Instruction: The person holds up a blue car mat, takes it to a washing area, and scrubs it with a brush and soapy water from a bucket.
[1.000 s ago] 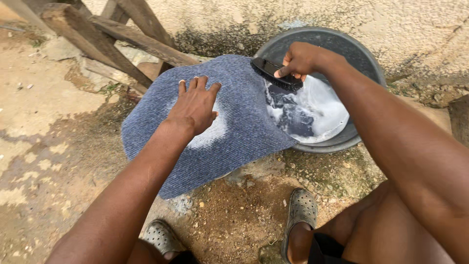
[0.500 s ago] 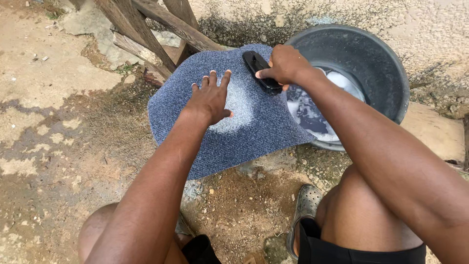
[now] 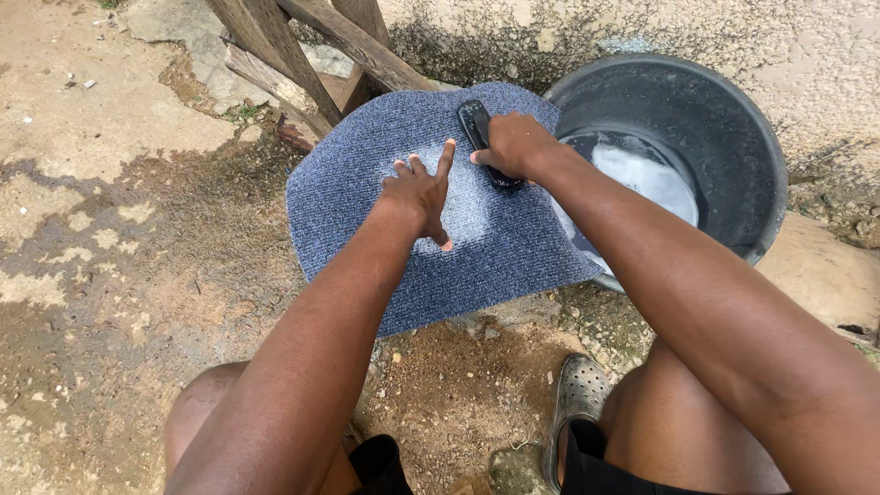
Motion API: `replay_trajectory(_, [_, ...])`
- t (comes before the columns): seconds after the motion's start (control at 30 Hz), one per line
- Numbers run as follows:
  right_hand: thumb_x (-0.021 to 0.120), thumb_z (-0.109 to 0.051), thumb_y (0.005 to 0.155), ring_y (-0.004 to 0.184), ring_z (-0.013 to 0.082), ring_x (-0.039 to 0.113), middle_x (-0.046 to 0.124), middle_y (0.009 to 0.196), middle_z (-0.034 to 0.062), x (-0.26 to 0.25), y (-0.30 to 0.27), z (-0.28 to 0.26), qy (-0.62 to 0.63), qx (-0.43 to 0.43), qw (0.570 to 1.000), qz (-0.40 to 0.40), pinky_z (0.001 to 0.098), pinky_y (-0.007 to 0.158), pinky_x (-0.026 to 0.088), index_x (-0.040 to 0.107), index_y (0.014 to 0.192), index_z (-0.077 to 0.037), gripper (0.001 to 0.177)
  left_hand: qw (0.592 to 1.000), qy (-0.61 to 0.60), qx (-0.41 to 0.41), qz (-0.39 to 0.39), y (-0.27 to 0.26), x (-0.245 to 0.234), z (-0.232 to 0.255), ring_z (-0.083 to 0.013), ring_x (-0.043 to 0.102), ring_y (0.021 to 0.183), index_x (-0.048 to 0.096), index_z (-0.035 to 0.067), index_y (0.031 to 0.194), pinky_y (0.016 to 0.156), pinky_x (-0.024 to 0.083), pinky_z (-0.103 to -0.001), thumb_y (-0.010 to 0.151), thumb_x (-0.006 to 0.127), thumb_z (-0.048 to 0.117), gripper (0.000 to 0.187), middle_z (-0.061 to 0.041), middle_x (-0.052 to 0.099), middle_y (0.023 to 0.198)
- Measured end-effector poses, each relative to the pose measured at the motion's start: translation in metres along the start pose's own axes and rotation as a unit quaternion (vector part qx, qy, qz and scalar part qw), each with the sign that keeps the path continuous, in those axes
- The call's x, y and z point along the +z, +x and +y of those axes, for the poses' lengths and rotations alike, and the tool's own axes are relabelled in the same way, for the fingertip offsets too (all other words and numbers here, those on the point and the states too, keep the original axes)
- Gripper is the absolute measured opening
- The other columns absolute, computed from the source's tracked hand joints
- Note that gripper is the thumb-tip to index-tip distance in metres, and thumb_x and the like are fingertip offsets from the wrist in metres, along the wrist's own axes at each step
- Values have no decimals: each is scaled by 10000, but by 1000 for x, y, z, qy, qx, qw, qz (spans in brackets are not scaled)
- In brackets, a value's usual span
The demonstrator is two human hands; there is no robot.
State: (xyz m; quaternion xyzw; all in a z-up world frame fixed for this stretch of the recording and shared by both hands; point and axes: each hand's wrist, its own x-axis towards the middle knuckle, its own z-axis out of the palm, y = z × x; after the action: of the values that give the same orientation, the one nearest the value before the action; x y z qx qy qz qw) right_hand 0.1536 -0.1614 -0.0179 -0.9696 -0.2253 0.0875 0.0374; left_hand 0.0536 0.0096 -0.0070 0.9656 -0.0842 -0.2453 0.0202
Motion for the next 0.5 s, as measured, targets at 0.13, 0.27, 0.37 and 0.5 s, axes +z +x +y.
replay_trajectory(0.13, [704, -435, 954, 659, 374, 763, 751, 881, 265, -16, -23, -14, 69, 93, 989, -88, 445, 551, 625, 709, 948, 105, 540, 1000, -2, -2, 16, 3, 11, -1, -546, 174, 1512, -232, 203, 1606, 1166, 348, -662, 651, 961, 535, 1563, -389, 100, 1637])
replay_trajectory(0.27, [660, -417, 985, 613, 339, 753, 748, 840, 256, -24, -44, -25, 78, 99, 984, -126, 397, 439, 607, 709, 895, 125, 551, 1000, -21, -4, 19, 2, 18, -4, -514, 144, 1530, -212, 200, 1611, 1175, 314, -680, 656, 948, 545, 1541, -387, 73, 1638])
replay_trajectory(0.37, [625, -420, 1013, 563, 324, 734, 739, 767, 256, -27, -64, -34, 86, 100, 976, -174, 379, 424, 585, 706, 850, 170, 617, 999, -38, -21, 11, -1, 18, -7, -503, 125, 1535, -197, 212, 1618, 1175, 299, -693, 661, 946, 539, 1525, -383, 57, 1641])
replay_trajectory(0.5, [647, -412, 992, 469, 279, 691, 680, 692, 206, -29, -90, -46, 100, 112, 964, -220, 378, 398, 607, 639, 890, 158, 580, 999, -47, -24, 11, -2, 17, -8, -499, 120, 1540, -202, 221, 1629, 1171, 304, -701, 651, 949, 527, 1541, -383, 62, 1639])
